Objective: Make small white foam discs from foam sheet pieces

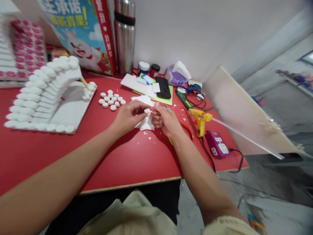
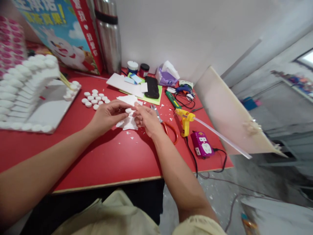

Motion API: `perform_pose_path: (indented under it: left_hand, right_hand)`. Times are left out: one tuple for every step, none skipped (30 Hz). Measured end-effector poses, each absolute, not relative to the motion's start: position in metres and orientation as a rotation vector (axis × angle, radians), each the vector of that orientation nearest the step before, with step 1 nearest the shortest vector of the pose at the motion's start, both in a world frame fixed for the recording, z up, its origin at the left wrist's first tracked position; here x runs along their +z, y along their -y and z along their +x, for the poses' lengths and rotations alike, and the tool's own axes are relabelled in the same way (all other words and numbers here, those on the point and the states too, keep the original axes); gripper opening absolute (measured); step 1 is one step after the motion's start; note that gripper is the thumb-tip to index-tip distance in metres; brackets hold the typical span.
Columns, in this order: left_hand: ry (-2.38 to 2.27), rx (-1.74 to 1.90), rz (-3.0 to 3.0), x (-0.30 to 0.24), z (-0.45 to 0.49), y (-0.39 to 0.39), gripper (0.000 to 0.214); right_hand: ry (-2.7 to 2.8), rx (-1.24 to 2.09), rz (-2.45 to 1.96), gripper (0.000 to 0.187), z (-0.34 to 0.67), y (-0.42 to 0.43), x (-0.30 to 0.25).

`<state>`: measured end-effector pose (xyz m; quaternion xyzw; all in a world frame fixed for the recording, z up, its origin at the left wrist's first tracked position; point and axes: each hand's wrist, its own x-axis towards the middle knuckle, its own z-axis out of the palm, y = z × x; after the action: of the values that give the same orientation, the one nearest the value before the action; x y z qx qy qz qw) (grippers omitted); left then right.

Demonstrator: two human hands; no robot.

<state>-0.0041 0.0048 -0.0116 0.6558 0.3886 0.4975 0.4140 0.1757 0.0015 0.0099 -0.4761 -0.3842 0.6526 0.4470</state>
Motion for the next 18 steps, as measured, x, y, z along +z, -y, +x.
perform_pose_path:
  left_hand:
    - [-0.985,1.24,1.641,-0.012,-0.004,-0.005,0.026]
    - [-0.994,1.227,1.631,-0.013,-0.004,-0.005,0.025]
    - [-1.004,1.217,1.621,-0.013,-0.004,-0.006,0.025]
    - [-1.016,1.212,1.613,-0.014,-0.005,-0.007,0.025]
    - [-1.028,1.207,1.609,-0.014,-0.007,-0.009,0.026]
    - [-1.043,1.207,1.615,-0.014,-0.009,-0.011,0.026]
    - [-1.064,1.212,1.626,-0.013,-0.013,-0.013,0.027]
    - [-1.089,1.2,1.635,-0.011,-0.017,-0.015,0.029]
    - [-1.128,1.199,1.646,-0.007,-0.023,-0.017,0.03]
    - [-1.178,1.223,1.66,-0.003,-0.029,-0.019,0.03]
    - [-1.228,1.248,1.677,0.002,-0.036,-0.021,0.028]
    - [-1.278,1.281,1.678,0.007,-0.044,-0.022,0.027]
    - [-1.321,1.284,1.656,0.012,-0.053,-0.023,0.027]
    - [-1.348,1.258,1.624,0.016,-0.061,-0.024,0.028]
    - [-1.372,1.21,1.604,0.02,-0.07,-0.026,0.027]
    - [-1.401,1.161,1.614,0.023,-0.078,-0.027,0.024]
    - [-1.452,1.105,1.666,0.025,-0.086,-0.028,0.02]
    - [-1.526,1.05,1.748,0.026,-0.093,-0.029,0.016]
  right_hand:
    - [0.955,1.591,-1.176,0.058,0.176,-0.002,0.01]
    - [0.961,1.577,-1.175,0.058,0.176,-0.002,0.01]
    - [0.968,1.568,-1.177,0.058,0.176,-0.002,0.009]
    - [0.971,1.56,-1.181,0.057,0.177,-0.003,0.009]
    - [0.971,1.551,-1.183,0.056,0.178,-0.004,0.009]
    - [0.968,1.541,-1.184,0.054,0.178,-0.004,0.008]
    - [0.964,1.53,-1.184,0.053,0.179,-0.005,0.008]
    - [0.96,1.518,-1.184,0.051,0.179,-0.005,0.008]
    - [0.956,1.505,-1.184,0.049,0.18,-0.005,0.008]
    - [0.951,1.493,-1.185,0.047,0.181,-0.006,0.008]
    - [0.945,1.483,-1.187,0.045,0.181,-0.006,0.009]
    - [0.939,1.478,-1.188,0.043,0.182,-0.007,0.008]
    - [0.933,1.475,-1.187,0.042,0.183,-0.007,0.008]
    - [0.928,1.472,-1.183,0.042,0.184,-0.008,0.008]
    - [0.925,1.467,-1.18,0.041,0.184,-0.009,0.007]
    - [0.923,1.464,-1.177,0.041,0.185,-0.009,0.006]
    - [0.921,1.461,-1.176,0.04,0.186,-0.01,0.006]
    - [0.918,1.46,-1.178,0.04,0.186,-0.011,0.005]
